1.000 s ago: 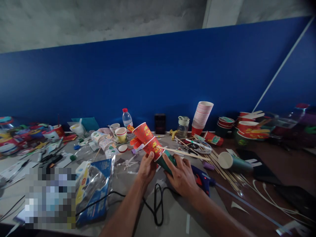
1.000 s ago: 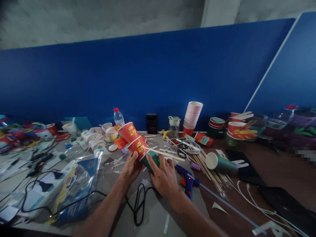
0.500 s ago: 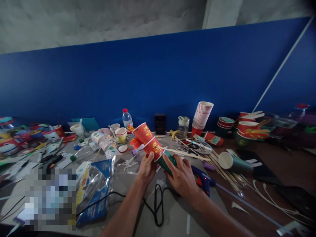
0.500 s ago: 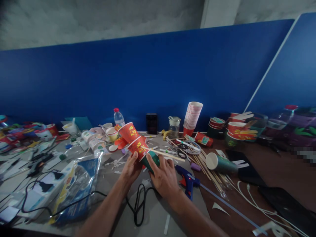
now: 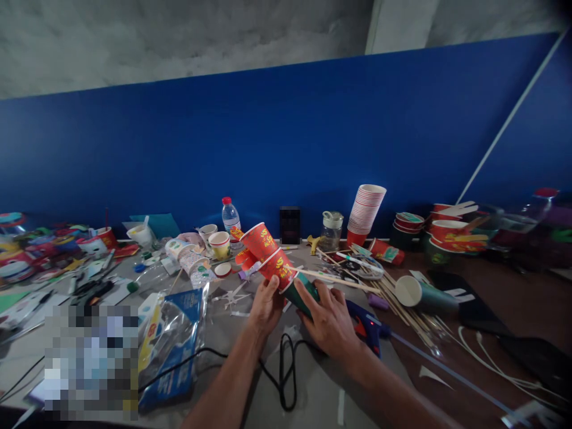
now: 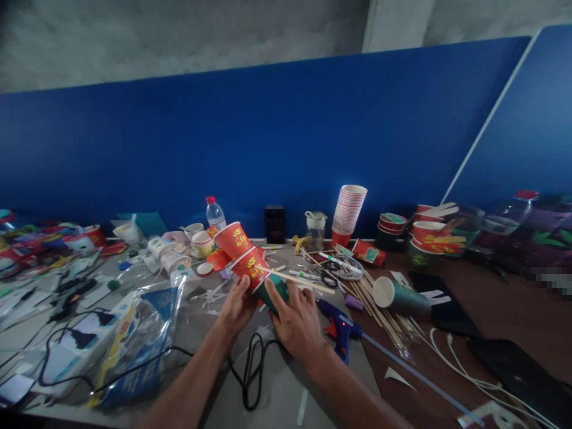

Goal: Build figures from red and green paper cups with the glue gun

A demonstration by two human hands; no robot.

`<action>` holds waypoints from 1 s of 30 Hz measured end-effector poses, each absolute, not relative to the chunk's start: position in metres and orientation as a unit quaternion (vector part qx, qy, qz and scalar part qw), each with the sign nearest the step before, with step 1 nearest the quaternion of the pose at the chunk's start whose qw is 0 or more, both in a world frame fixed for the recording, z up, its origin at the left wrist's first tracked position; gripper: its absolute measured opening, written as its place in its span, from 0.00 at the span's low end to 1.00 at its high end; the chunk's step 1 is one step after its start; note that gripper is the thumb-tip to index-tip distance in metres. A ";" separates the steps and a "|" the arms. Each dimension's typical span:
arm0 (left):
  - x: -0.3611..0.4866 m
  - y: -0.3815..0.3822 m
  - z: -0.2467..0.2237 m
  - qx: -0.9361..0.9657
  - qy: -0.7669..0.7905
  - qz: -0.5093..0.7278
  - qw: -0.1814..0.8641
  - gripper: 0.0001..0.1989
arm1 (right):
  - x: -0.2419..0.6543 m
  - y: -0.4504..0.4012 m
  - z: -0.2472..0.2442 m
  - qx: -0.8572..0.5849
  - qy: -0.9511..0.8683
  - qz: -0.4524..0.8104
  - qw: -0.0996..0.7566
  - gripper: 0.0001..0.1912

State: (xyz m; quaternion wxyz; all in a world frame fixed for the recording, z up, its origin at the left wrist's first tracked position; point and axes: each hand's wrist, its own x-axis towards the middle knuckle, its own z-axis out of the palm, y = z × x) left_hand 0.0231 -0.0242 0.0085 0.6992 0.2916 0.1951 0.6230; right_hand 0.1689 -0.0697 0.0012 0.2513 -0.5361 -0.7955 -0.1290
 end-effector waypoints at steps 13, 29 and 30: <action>0.023 -0.024 0.008 0.290 0.197 0.622 0.701 0.19 | 0.169 -0.069 0.000 -0.535 -0.795 -0.124 0.257 0.32; 0.025 -0.021 0.005 0.300 0.204 0.631 0.686 0.19 | 0.168 -0.068 0.000 -0.538 -0.793 -0.118 0.261 0.32; 0.025 -0.020 0.005 0.303 0.206 0.632 0.683 0.19 | 0.168 -0.067 0.000 -0.538 -0.793 -0.118 0.261 0.31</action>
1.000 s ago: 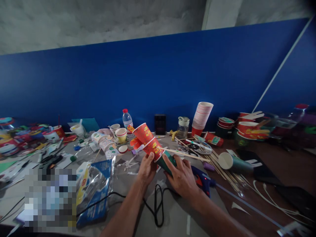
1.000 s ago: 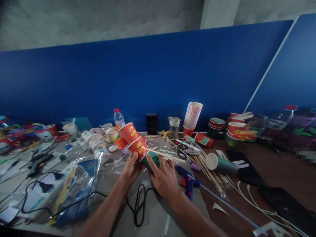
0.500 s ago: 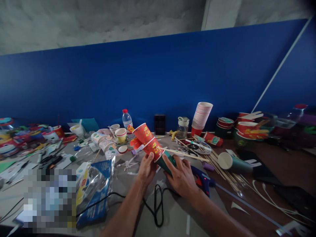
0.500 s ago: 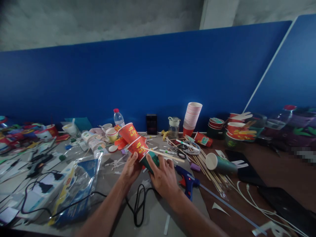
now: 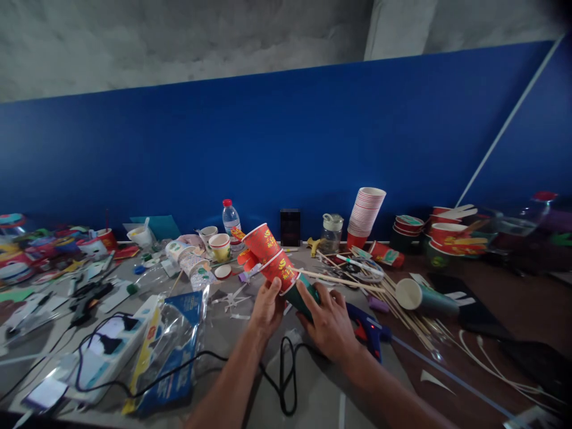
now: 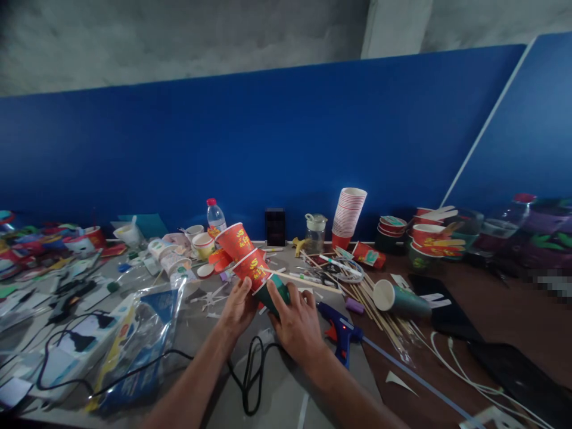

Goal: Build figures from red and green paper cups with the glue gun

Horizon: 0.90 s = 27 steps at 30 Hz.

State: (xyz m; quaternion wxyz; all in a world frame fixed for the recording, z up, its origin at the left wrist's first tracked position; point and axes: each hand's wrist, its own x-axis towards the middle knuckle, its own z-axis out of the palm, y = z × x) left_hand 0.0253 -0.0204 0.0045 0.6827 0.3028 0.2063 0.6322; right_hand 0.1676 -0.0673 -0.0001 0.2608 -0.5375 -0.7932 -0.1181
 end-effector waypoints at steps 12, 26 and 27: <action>0.023 -0.024 0.008 0.315 0.188 0.618 0.696 0.18 | 0.167 -0.071 0.002 -0.530 -0.788 -0.133 0.283 0.33; 0.025 -0.028 0.012 0.306 0.187 0.608 0.708 0.17 | 0.168 -0.068 -0.003 -0.505 -0.783 -0.125 0.342 0.34; 0.025 -0.028 0.012 0.308 0.189 0.608 0.707 0.16 | 0.168 -0.068 -0.003 -0.500 -0.781 -0.121 0.355 0.35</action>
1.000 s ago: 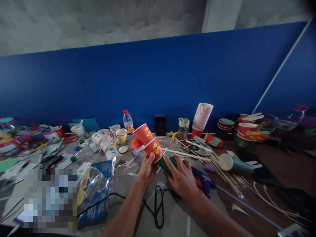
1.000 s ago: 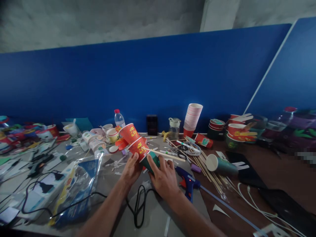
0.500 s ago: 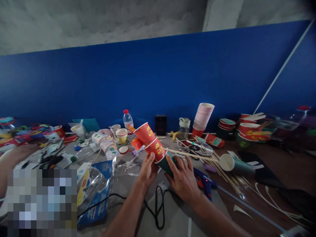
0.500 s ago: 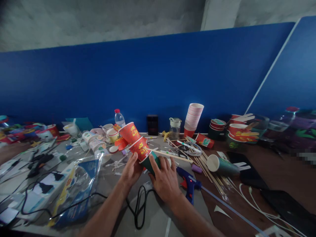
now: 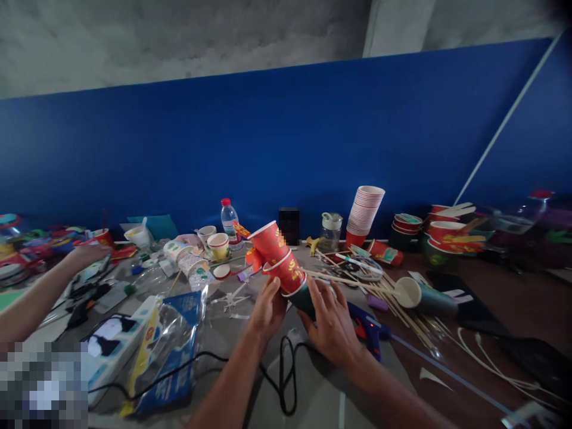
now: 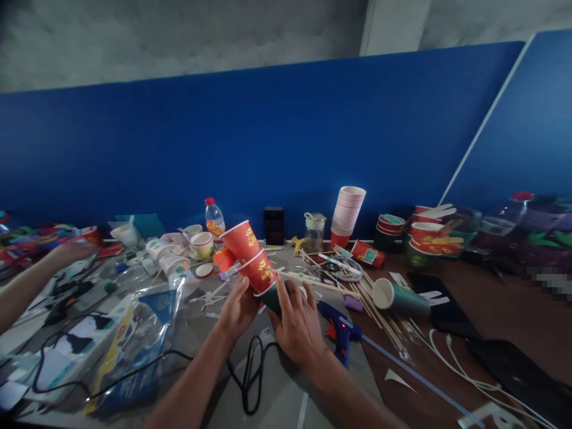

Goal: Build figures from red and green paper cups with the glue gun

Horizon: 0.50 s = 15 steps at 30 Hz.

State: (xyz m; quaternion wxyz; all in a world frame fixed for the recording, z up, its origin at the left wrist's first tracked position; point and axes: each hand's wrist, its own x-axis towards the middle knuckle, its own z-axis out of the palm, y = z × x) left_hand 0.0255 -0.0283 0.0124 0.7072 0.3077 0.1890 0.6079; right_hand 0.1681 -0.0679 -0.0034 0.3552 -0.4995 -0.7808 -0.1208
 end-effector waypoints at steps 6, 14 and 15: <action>0.028 -0.029 0.017 0.322 0.183 0.601 0.708 0.16 | 0.172 -0.066 -0.005 -0.485 -0.767 -0.086 0.411 0.35; 0.027 -0.032 0.026 0.358 0.155 0.612 0.688 0.21 | 0.173 -0.066 -0.006 -0.469 -0.768 -0.071 0.430 0.35; 0.026 -0.034 0.027 0.359 0.157 0.607 0.691 0.22 | 0.173 -0.066 -0.006 -0.469 -0.766 -0.063 0.435 0.35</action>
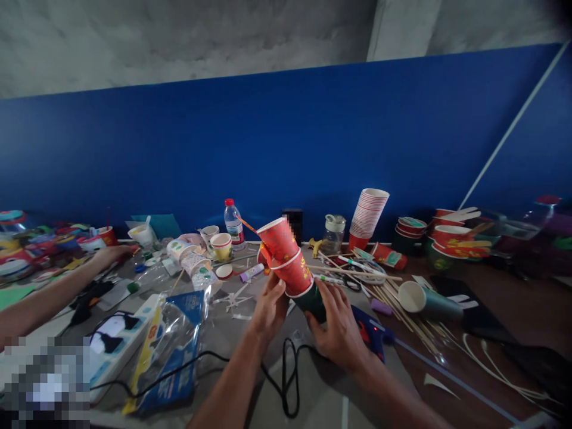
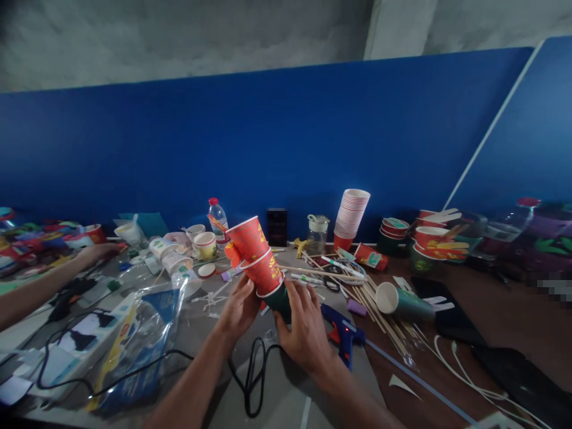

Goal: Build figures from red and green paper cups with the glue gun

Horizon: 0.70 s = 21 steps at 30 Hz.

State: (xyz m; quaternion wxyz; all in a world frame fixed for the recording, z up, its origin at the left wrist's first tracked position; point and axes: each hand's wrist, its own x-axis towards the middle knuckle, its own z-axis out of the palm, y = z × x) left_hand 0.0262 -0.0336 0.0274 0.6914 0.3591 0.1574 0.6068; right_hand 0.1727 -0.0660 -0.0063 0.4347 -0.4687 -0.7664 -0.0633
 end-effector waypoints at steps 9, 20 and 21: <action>0.021 -0.037 0.026 0.370 0.158 0.591 0.699 0.22 | 0.173 -0.071 -0.005 -0.441 -0.763 0.031 0.472 0.28; 0.019 -0.037 0.027 0.350 0.156 0.591 0.710 0.24 | 0.176 -0.071 -0.001 -0.439 -0.725 0.130 0.514 0.25; 0.019 -0.037 0.028 0.347 0.153 0.591 0.712 0.25 | 0.176 -0.071 -0.002 -0.436 -0.716 0.158 0.522 0.25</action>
